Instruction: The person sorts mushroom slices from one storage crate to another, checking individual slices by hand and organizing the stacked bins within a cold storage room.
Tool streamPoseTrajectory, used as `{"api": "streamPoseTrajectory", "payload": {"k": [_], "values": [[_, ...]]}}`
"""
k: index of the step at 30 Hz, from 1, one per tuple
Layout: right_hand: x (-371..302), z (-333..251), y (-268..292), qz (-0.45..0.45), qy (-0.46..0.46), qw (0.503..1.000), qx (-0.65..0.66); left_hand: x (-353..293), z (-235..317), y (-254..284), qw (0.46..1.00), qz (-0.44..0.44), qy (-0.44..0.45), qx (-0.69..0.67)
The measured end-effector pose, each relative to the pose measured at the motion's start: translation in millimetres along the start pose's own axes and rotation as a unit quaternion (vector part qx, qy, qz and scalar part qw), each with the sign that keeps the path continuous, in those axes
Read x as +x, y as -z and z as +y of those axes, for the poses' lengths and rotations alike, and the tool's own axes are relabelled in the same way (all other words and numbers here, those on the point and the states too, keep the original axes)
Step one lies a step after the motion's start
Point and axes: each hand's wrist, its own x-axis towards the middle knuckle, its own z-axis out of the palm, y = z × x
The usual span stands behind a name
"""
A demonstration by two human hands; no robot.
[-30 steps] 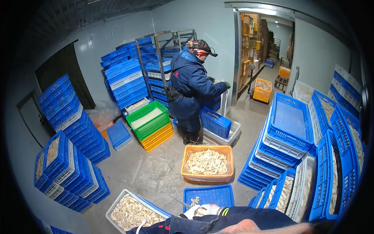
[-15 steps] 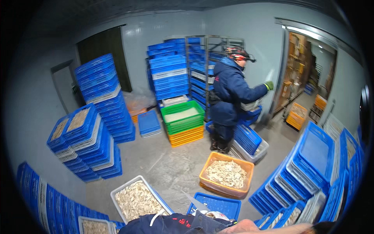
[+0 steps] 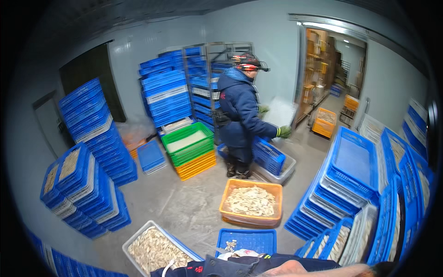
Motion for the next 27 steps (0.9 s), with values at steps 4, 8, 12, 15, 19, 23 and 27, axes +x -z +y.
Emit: {"api": "streamPoseTrajectory", "payload": {"k": [4, 8, 12, 15, 19, 23, 27], "values": [[-3.8, -0.8, -3.4, -0.008, 0.008, 1.000, -0.005, 1.6, 4.3, -5.5, 1.000, 0.013, 0.006, -0.006], [-9.5, 3.4, -4.0, 0.002, 0.003, 1.000, 0.002, 2.5, 3.2, -10.3, 1.000, 0.015, 0.011, 0.000], [-10.8, 5.9, -10.1, 0.005, 0.001, 1.000, 0.004, -2.9, 1.3, -11.3, 1.000, 0.015, 0.013, -0.001], [-10.9, 7.0, -13.8, 0.000, 0.000, 1.000, 0.001, -7.7, 0.0, -11.0, 1.000, 0.019, 0.008, -0.002], [-10.8, 7.7, -17.3, -0.005, 0.003, 1.000, 0.000, -14.4, -1.3, -12.2, 1.000, 0.022, 0.006, -0.005], [-12.4, 9.4, -17.1, -0.006, 0.001, 1.000, 0.001, -15.7, -4.0, -14.8, 1.000, 0.021, 0.000, -0.009], [-13.0, 9.4, -17.5, -0.009, 0.003, 1.000, -0.002, -17.0, -4.6, -17.5, 1.000, 0.024, -0.004, -0.012]]}}
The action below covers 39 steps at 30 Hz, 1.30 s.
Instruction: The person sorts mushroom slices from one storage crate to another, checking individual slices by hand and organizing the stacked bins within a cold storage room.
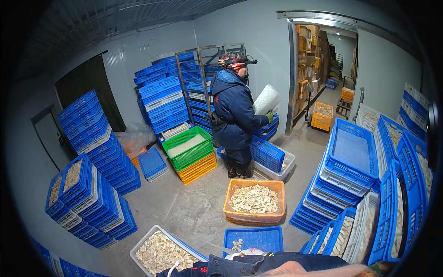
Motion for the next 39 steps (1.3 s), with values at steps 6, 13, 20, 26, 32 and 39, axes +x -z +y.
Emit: {"api": "streamPoseTrajectory", "payload": {"k": [6, 13, 20, 26, 32, 39], "values": [[-2.3, 19.6, -16.0, -0.006, 0.014, 1.000, 0.006, -9.7, -9.6, -0.5, 1.000, 0.007, -0.002, -0.006], [-21.5, 0.7, -2.8, 0.019, -0.048, 0.970, 0.239, -28.6, -25.5, -2.0, 0.999, 0.031, -0.031, 0.032], [-23.6, 36.4, 73.8, 0.179, -0.036, 0.924, 0.336, -13.2, -14.4, -14.1, 0.967, -0.061, -0.166, 0.183], [-33.3, -26.6, 39.7, 0.055, -0.036, 0.943, 0.325, -40.0, -1.6, -23.5, 0.990, -0.068, -0.092, -0.080], [-44.1, -49.3, 22.6, 0.047, -0.011, 0.956, 0.289, -46.3, -3.4, -34.1, 0.978, -0.143, -0.073, -0.135], [-34.4, -46.2, -2.1, 0.187, 0.134, 0.973, 0.028, -54.9, -6.8, -35.5, 0.981, -0.134, -0.059, -0.128]]}}
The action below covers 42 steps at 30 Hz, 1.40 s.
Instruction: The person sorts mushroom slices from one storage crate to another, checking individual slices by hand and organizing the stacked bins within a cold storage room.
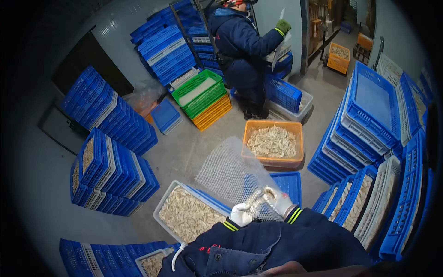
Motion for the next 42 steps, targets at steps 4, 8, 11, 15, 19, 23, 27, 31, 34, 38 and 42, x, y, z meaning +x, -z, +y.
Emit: {"api": "streamPoseTrajectory", "payload": {"k": [4, 8, 11, 15, 19, 23, 27, 31, 34, 38, 42], "values": [[5.9, 8.1, -3.9, -0.061, -0.068, 0.995, -0.032, -2.6, -3.3, 9.3, 1.000, 0.010, 0.004, 0.015], [20.8, 14.6, 6.9, -0.144, -0.082, 0.981, -0.098, -0.4, -5.2, -2.3, 0.999, 0.040, 0.025, -0.007], [28.7, -13.9, 16.0, -0.209, -0.095, 0.962, -0.146, -0.6, 3.2, 9.4, 0.999, 0.027, 0.038, 0.020], [25.7, 1.3, 30.0, -0.237, -0.060, 0.953, -0.178, -0.2, -3.3, -1.4, 0.991, 0.011, 0.127, -0.038], [25.1, 27.9, 27.7, -0.202, -0.113, 0.963, -0.141, 13.0, -4.3, 15.2, 0.993, 0.006, 0.114, -0.004], [15.5, 16.6, 29.6, -0.117, -0.116, 0.985, -0.054, 3.2, -4.9, -24.3, 0.991, 0.063, 0.102, 0.054], [13.5, 89.7, 31.0, -0.085, 0.018, 0.993, -0.078, 17.0, -11.2, -13.4, 0.990, 0.069, 0.120, 0.011], [3.1, 66.3, 20.1, -0.036, -0.083, 0.996, 0.011, 21.7, -7.9, 30.1, 0.994, 0.017, 0.103, 0.025], [3.2, 75.2, 25.2, -0.033, -0.109, 0.993, 0.030, 24.6, -13.5, 28.0, 0.993, 0.014, 0.119, -0.010], [5.3, 58.7, 15.1, -0.062, -0.098, 0.993, -0.001, 20.0, -1.7, 64.1, 0.986, 0.058, 0.147, 0.047], [0.4, 77.1, 15.5, -0.018, -0.111, 0.993, 0.018, 29.0, -14.7, 68.9, 0.993, 0.030, 0.110, 0.017]]}}
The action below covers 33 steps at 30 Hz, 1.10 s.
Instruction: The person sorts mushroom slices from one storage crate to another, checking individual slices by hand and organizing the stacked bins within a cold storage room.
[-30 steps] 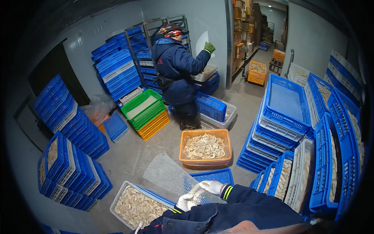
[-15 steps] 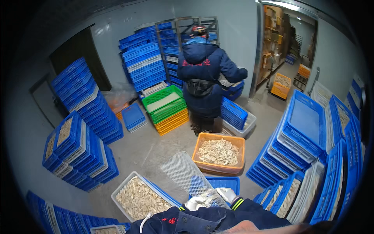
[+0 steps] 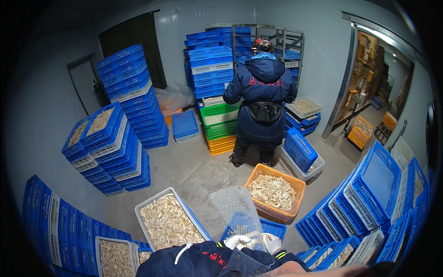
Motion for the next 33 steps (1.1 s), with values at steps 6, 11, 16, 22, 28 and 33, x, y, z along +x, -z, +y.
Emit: {"api": "streamPoseTrajectory", "payload": {"k": [6, 11, 16, 22, 28, 33], "values": [[6.0, 35.0, -2.4, 0.002, -0.019, 1.000, -0.018, -4.5, -9.6, -8.2, 0.999, -0.023, -0.030, -0.017], [-12.4, 11.7, 16.1, -0.018, -0.114, 0.992, 0.042, 2.3, -8.1, -19.1, 0.997, 0.036, -0.027, -0.058], [10.0, 61.0, 13.5, -0.012, -0.249, 0.894, 0.372, -30.7, -4.3, -41.3, 0.994, 0.074, -0.063, -0.052], [90.9, 38.4, 65.2, 0.049, -0.198, 0.845, 0.494, -31.7, -12.0, -51.0, 0.988, 0.125, -0.074, -0.046], [198.1, -0.4, 127.1, 0.232, -0.105, 0.878, 0.404, -27.3, -19.3, 0.0, 0.995, 0.014, -0.040, -0.092], [146.4, 44.3, 77.0, 0.026, -0.193, 0.940, 0.280, -44.9, -3.2, -21.8, 0.991, 0.056, -0.106, -0.056]]}}
